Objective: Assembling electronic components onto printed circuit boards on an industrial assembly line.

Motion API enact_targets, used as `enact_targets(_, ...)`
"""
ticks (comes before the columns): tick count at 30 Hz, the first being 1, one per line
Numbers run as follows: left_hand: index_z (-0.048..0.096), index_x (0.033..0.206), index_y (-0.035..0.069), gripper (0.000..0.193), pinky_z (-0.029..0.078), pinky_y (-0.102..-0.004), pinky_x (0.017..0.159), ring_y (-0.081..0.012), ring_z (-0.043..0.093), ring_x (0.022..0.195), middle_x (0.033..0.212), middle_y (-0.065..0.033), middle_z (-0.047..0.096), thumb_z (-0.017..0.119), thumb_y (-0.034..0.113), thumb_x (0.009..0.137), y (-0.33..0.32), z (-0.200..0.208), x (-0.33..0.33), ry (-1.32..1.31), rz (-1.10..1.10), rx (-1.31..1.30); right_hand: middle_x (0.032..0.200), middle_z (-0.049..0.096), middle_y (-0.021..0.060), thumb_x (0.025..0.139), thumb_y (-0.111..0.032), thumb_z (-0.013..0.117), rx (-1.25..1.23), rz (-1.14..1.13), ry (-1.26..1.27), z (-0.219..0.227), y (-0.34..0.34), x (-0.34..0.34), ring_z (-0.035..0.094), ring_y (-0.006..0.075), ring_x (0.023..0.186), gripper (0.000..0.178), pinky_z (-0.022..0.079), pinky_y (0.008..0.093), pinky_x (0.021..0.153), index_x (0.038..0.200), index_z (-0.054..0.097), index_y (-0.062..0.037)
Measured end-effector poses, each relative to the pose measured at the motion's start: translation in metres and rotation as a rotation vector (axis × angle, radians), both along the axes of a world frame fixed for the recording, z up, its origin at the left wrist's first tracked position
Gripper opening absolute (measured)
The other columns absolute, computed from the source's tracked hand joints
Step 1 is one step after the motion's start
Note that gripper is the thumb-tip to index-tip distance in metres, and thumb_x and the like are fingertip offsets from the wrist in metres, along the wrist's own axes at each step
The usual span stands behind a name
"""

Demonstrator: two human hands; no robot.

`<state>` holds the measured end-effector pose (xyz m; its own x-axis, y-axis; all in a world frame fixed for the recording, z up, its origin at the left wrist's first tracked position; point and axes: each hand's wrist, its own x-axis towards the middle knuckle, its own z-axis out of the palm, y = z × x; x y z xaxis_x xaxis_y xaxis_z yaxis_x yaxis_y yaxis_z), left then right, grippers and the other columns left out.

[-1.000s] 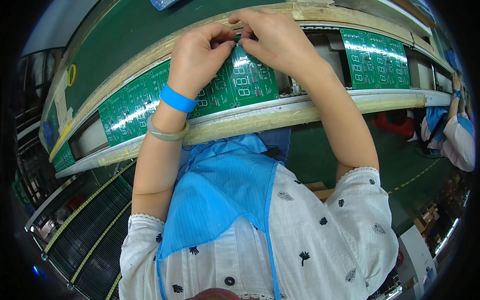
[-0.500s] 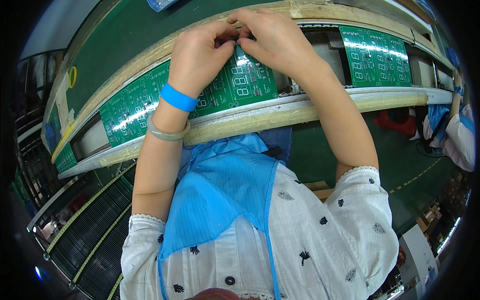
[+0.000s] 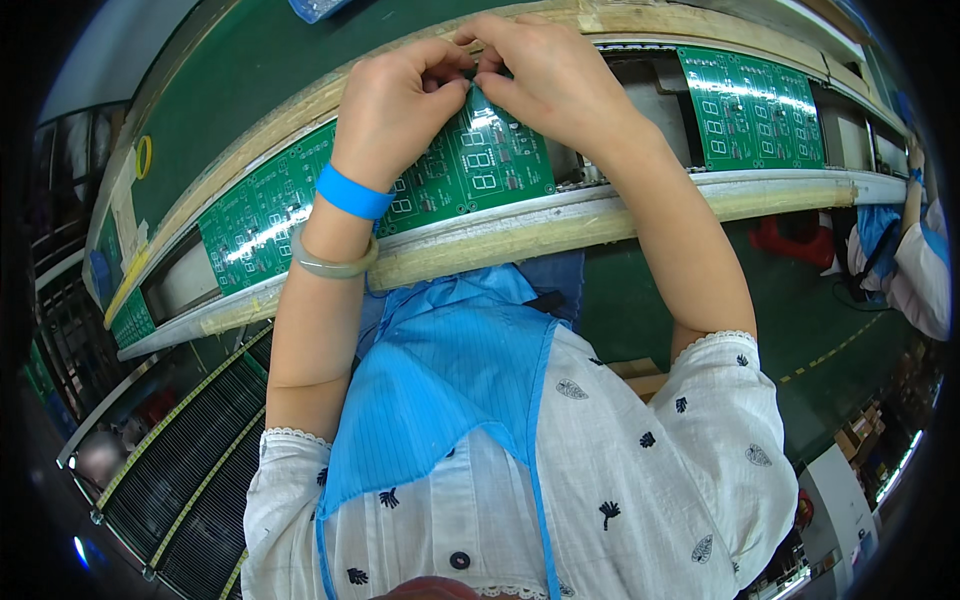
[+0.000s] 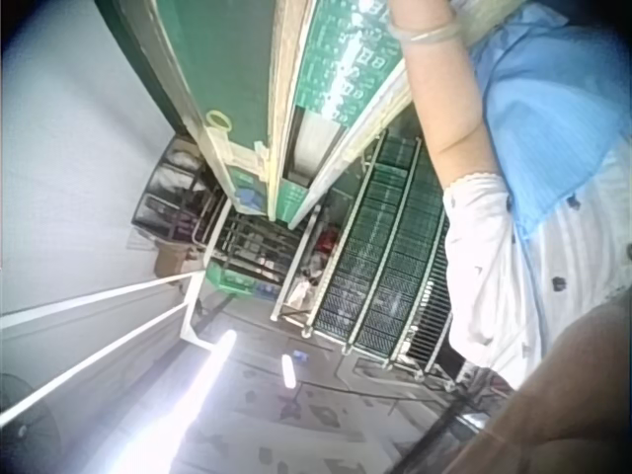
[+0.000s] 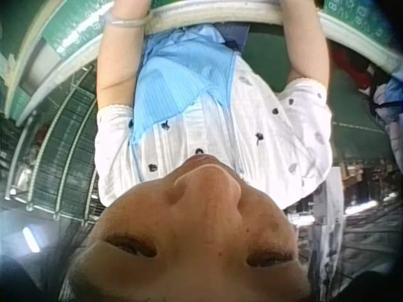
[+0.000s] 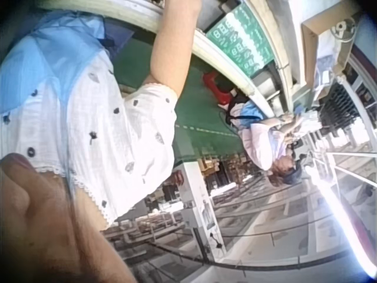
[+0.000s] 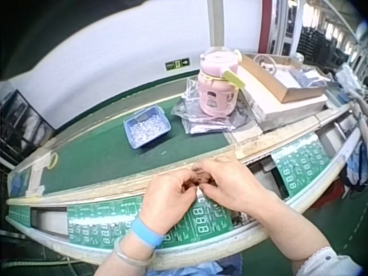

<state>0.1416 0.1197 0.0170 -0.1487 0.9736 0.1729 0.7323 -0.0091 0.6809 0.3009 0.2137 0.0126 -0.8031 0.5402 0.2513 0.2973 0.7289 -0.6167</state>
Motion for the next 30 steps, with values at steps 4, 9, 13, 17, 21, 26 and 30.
enact_targets(4,0.073,0.103,0.002,0.023,0.056,-0.0285,0.07,-0.0164,0.069,0.075,0.086,-0.0103,0.074,0.07,0.005,0.08,0.0007,-0.004,-0.0025,-0.11,0.003,-0.001,0.086,0.069,0.0083,0.081,-0.007,0.066,-0.013,-0.012,0.003,0.0002,-0.001,0.0009,0.066,0.0238,0.079,0.039,0.053,0.0337,0.071,0.12,0.063,-0.0067)
enact_targets(9,0.072,0.105,0.002,0.024,0.056,-0.0281,0.071,-0.0162,0.07,0.077,0.088,-0.0103,0.074,0.07,0.005,0.081,0.0005,-0.0044,-0.0049,-0.092,0.011,-0.012,0.086,0.068,0.0083,0.081,-0.006,0.066,-0.123,-0.043,-0.042,0.0074,-0.0042,0.0004,0.066,0.0234,0.078,0.039,0.052,0.0339,0.071,0.12,0.063,-0.0067)
enact_targets(13,0.072,0.105,0.002,0.024,0.056,-0.0285,0.071,-0.017,0.07,0.077,0.089,-0.0109,0.074,0.07,0.005,0.081,0.0002,-0.0012,-0.003,-0.048,0.015,-0.012,0.085,0.068,0.0088,0.081,-0.006,0.065,-0.075,-0.021,-0.024,0.0056,-0.0023,0.0004,0.066,0.0256,0.08,0.039,0.052,0.0353,0.073,0.12,0.063,-0.0055)
enact_targets(17,0.072,0.105,0.002,0.024,0.056,-0.0288,0.071,-0.0174,0.07,0.076,0.09,-0.0115,0.074,0.069,0.005,0.081,-0.0001,-0.0004,-0.0027,-0.034,0.008,-0.008,0.085,0.069,0.0092,0.081,-0.006,0.065,-0.085,-0.021,-0.03,0.007,-0.0027,-0.0002,0.065,0.0269,0.081,0.039,0.052,0.0361,0.075,0.119,0.063,-0.0046)
enact_targets(21,0.072,0.105,0.003,0.025,0.056,-0.0292,0.071,-0.0178,0.07,0.075,0.088,-0.0115,0.074,0.069,0.005,0.08,0.0002,-0.0003,-0.0029,-0.013,-0.004,-0.009,0.085,0.069,0.0096,0.081,-0.006,0.065,-0.097,-0.025,-0.034,0.0073,-0.0027,0.0004,0.065,0.0268,0.081,0.039,0.052,0.0364,0.075,0.119,0.062,-0.0041)
enact_targets(26,0.073,0.105,0.004,0.025,0.056,-0.0303,0.07,-0.0196,0.071,0.074,0.087,-0.0121,0.074,0.069,0.006,0.08,-0.0001,-0.0003,-0.0011,0.03,-0.014,0.02,0.085,0.068,0.0098,0.081,-0.006,0.066,-0.1,-0.013,-0.019,0.0062,-0.0024,0.001,0.065,0.0265,0.082,0.038,0.052,0.0367,0.075,0.119,0.062,-0.0038)
enact_targets(30,0.073,0.103,0.005,0.023,0.057,-0.032,0.071,-0.023,0.072,0.077,0.088,-0.0133,0.074,0.069,0.005,0.08,-0.0005,-0.0037,0.0003,0.045,-0.04,0.044,0.087,0.069,0.0108,0.081,-0.006,0.066,-0.047,-0.003,-0.015,0.0036,-0.0031,0.0002,0.066,0.0285,0.084,0.036,0.052,0.0378,0.076,0.117,0.062,-0.004)
